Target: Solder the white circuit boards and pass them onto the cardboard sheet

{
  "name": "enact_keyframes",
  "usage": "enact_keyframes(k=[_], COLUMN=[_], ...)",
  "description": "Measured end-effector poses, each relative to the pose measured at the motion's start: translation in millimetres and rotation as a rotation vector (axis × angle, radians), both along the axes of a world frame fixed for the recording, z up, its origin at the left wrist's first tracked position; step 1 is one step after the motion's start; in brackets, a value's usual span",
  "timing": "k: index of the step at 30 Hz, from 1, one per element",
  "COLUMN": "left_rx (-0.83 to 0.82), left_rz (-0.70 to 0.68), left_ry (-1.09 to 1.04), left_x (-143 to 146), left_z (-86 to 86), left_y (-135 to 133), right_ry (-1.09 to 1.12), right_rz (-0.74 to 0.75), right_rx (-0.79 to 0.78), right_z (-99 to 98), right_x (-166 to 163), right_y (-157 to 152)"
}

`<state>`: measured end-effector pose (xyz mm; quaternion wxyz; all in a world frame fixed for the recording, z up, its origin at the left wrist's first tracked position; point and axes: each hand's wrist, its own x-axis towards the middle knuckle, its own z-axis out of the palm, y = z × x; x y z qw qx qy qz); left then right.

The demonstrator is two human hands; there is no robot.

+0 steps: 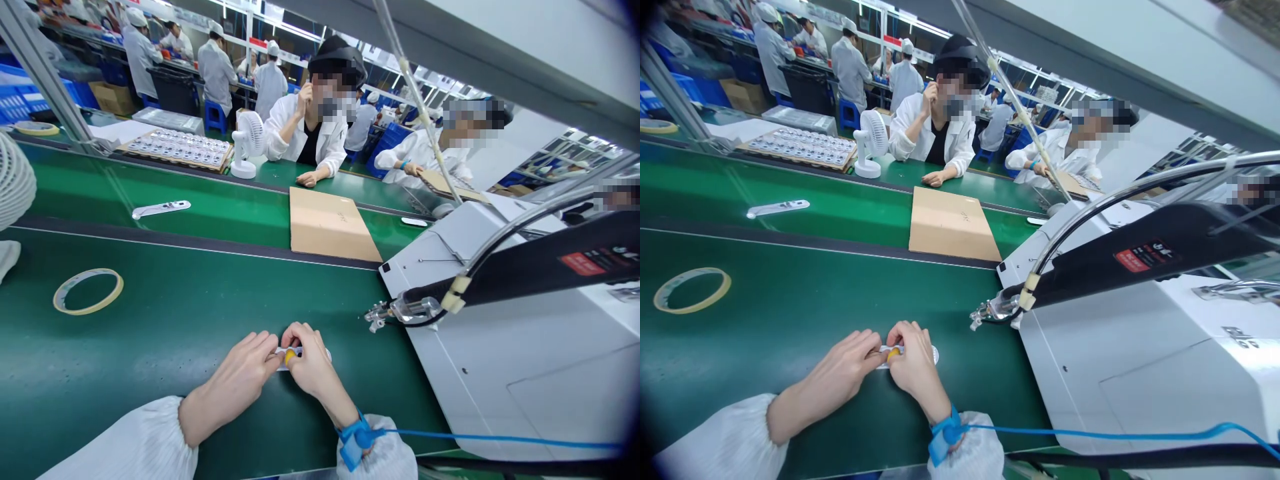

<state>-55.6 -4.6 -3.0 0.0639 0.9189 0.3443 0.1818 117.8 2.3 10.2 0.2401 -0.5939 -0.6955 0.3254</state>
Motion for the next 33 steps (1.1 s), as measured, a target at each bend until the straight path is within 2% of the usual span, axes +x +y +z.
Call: enact_keyframes(k=[5, 9, 12, 17, 23, 26, 33], left_rx=[-0.06, -0.285, -0.375, -0.35, -0.269, -0.333, -0.506], left_rz=[0.029, 0.029, 0.054, 0.094, -0.024, -0.031, 0.069], left_ry=[-0.026, -0.194, -0.344, -0.461, -0.396, -0.422, -0.455], left_x=[-0.9, -8.4, -14.1, -15.9, -16.8, -15.8, -10.9], left_z=[3.6, 5.6, 1.5, -8.3, -4.8, -1.9, -3.6], left_y=[-4.1, -10.8, -12.3, -7.5, -5.9, -5.7, 1.3], right_ry=[0.014, 0.013, 0.01, 0.016, 0.015, 0.007, 0.014], right_rz=[0.049, 0.121, 0.188, 0.235, 0.205, 0.186, 0.213], right_rx=[0.002, 0.001, -0.004, -0.016, 0.017, 0.043, 0.072], right_z=[-1.4, 1.2, 6.3, 11.1, 7.8, 5.0, 0.5], right_x=[3.6, 5.0, 5.2, 8.3, 9.6, 9.3, 13.2], right_y=[-0.3, 0.6, 1.1, 1.0, -0.5, -1.5, -2.9])
